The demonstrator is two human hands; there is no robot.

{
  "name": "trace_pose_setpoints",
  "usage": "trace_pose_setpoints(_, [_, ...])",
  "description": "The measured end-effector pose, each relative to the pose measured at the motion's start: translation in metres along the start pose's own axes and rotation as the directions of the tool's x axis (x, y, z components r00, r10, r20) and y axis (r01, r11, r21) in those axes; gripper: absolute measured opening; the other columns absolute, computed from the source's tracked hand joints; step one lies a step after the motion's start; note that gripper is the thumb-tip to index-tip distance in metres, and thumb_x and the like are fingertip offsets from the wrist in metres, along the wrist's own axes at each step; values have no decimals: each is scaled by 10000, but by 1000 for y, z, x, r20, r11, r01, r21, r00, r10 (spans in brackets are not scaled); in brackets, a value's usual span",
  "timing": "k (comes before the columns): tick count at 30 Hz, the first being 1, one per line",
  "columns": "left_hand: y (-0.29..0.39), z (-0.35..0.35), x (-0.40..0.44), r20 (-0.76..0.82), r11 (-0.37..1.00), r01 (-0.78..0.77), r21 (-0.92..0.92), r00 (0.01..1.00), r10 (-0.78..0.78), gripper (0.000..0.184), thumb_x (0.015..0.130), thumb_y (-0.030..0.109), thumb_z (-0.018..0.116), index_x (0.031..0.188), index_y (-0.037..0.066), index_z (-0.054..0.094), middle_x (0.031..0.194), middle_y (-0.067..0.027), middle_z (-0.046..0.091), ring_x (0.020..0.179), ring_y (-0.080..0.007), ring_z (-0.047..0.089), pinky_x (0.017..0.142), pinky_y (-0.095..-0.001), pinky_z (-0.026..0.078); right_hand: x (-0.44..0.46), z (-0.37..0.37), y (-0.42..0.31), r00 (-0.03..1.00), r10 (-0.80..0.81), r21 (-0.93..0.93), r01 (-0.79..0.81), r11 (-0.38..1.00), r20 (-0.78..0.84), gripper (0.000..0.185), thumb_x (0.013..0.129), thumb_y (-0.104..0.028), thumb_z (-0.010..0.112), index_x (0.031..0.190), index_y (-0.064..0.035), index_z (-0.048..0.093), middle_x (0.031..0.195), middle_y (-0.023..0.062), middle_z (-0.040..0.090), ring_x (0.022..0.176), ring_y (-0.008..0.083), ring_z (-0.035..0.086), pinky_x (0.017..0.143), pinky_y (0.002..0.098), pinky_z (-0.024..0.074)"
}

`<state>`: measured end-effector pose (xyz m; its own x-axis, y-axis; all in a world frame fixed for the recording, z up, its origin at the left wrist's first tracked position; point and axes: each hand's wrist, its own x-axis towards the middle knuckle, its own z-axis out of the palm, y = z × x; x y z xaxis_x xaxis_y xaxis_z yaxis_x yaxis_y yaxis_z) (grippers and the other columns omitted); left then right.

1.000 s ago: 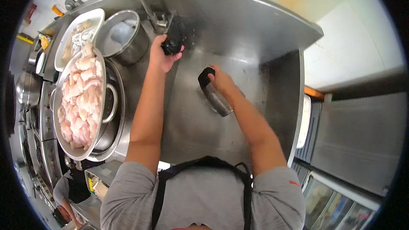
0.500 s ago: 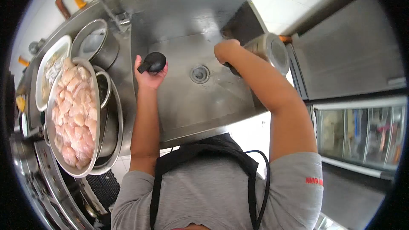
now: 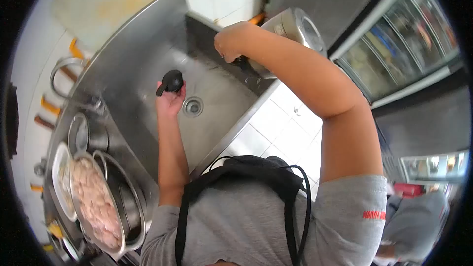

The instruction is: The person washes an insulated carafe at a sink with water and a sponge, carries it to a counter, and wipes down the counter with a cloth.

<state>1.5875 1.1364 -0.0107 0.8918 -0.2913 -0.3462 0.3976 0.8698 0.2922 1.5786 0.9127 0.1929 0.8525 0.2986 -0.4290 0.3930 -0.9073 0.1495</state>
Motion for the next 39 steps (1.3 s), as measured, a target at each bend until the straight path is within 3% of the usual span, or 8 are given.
trace_pose_setpoints(3, [-27, 5, 17, 248, 993, 50, 106, 966, -75, 409, 845, 364, 459, 1062, 18, 476, 1065, -143, 507, 943, -271, 479, 798, -374, 426, -52, 30, 69, 985, 83, 389, -19, 921, -150, 320, 702, -266, 603, 995, -138, 591, 906, 90, 584, 767, 230, 573, 637, 368, 457])
trace_pose_setpoints(8, [-80, 52, 13, 243, 945, 259, 199, 921, -304, 407, 846, 299, 474, 1145, 24, 442, 1156, -166, 478, 1082, -331, 442, 832, -427, 421, -202, 131, 139, 892, 446, 858, -179, 482, -65, 349, 754, -272, 588, 1061, -113, 539, 849, 69, 567, 622, 170, 526, 501, 293, 442])
trace_pose_setpoints(11, [-126, 74, 21, 321, 915, 178, 362, 898, -301, 469, 843, 326, 465, 1146, -29, 419, 1145, -211, 465, 1069, -359, 449, 804, -441, 450, -259, 267, 156, 740, 643, 918, -95, 386, -194, 349, 722, -272, 605, 1025, -107, 552, 774, 95, 573, 568, 161, 527, 494, 313, 451])
trace_pose_setpoints(15, [-200, 125, 1, 457, 909, 326, 261, 787, -414, 514, 828, 349, 483, 1157, -38, 407, 1154, -221, 456, 1065, -375, 450, 791, -448, 466, -328, 407, 130, 477, 875, 941, -326, 89, 83, 388, 703, -307, 604, 1035, -113, 560, 952, 190, 586, 899, 314, 557, 775, 354, 437])
trace_pose_setpoints(18, [-263, 115, 22, 436, 897, 357, 260, 785, -439, 540, 814, 367, 499, 1170, -28, 405, 1170, -224, 445, 1082, -392, 434, 789, -452, 477, -366, 515, 94, 275, 927, 935, -313, -164, 255, 415, 707, -311, 591, 1053, -89, 539, 972, 201, 576, 924, 335, 548, 793, 371, 432])
trace_pose_setpoints(23, [-379, 122, 16, 270, 762, 562, 321, 717, -643, 394, 804, 286, 519, 1100, 27, 492, 1087, -182, 525, 1032, -366, 483, 747, -454, 478, -423, 618, 15, 86, 828, 761, -455, -462, 554, 484, 724, -315, 553, 1126, -54, 480, 973, 227, 570, 916, 365, 545, 793, 393, 432])
trace_pose_setpoints(30, [-519, 139, 28, 92, 559, 719, 412, 578, -811, 416, 831, 354, 459, 1055, 7, 508, 1058, -183, 536, 971, -337, 519, 725, -411, 494, -460, 686, -42, 129, 613, 598, -444, -667, 780, 504, 691, -300, 556, 1078, 15, 491, 979, 246, 559, 952, 372, 527, 838, 394, 403])
trace_pose_setpoints(39, [-654, 173, 71, -12, 363, 769, 527, 433, -901, 414, 850, 332, 445, 1048, -29, 495, 1071, -199, 514, 986, -396, 490, 724, -395, 503, -462, 729, -75, -300, 356, 320, -162, -933, 885, 484, 684, -284, 557, 1035, 46, 507, 969, 260, 556, 951, 374, 527, 838, 395, 402])
